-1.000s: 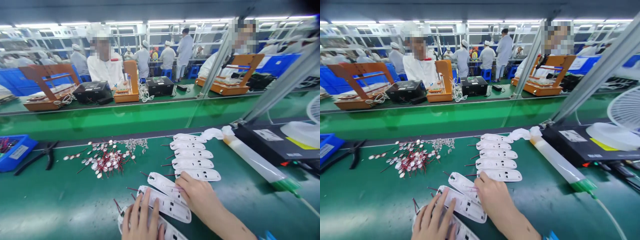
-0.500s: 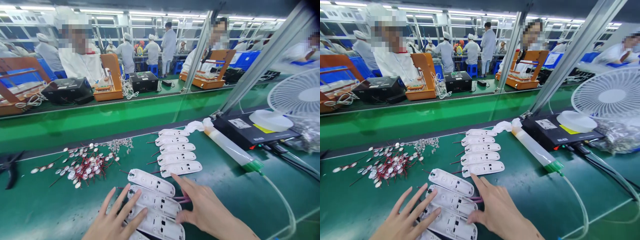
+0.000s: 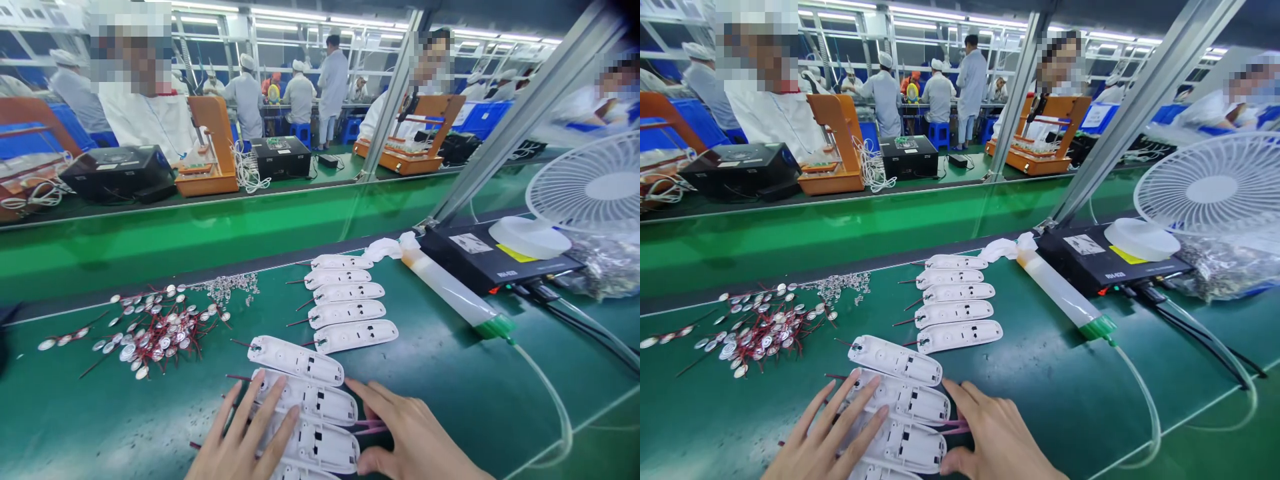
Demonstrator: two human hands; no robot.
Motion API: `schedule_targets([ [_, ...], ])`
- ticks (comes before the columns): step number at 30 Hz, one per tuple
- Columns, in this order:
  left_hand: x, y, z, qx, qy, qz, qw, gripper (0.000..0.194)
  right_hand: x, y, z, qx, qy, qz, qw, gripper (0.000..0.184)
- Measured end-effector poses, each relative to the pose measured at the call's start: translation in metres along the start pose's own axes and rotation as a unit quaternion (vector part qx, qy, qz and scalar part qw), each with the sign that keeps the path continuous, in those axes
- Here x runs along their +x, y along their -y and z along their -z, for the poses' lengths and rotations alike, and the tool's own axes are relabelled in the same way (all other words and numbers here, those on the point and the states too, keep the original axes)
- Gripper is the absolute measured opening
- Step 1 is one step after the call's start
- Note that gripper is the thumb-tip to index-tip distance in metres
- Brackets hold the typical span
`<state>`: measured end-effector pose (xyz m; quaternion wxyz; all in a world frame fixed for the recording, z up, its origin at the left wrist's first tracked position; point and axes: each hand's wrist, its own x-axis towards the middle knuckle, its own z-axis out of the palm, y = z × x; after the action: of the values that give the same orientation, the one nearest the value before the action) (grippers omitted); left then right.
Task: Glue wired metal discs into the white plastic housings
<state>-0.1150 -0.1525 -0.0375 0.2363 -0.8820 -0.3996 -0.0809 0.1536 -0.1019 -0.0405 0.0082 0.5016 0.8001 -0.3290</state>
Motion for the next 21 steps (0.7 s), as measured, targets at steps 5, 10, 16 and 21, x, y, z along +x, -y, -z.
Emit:
schedule_targets([
  [5,-0.001,-0.001,-0.001,0.009,-0.004,0.011,1.0,0.036,0.003,0.003,0.0,0.007,-0.002,0.028,1.0,0.067],
  [10,0.003,0.003,0.002,0.009,0.007,-0.004,1.0,0.036,0.004,0.003,0.004,0.005,-0.049,0.044,0.998,0.066],
  [16,0.005,0.001,0.002,-0.003,0.004,-0.013,1.0,0.038,0.018,0.016,0.0,-0.018,-0.066,0.082,0.994,0.049],
  [21,0.003,0.011,0.0,-0.023,0.028,-0.05,0.998,0.037,0.02,0.015,-0.008,-0.072,-0.085,0.096,0.989,0.035],
])
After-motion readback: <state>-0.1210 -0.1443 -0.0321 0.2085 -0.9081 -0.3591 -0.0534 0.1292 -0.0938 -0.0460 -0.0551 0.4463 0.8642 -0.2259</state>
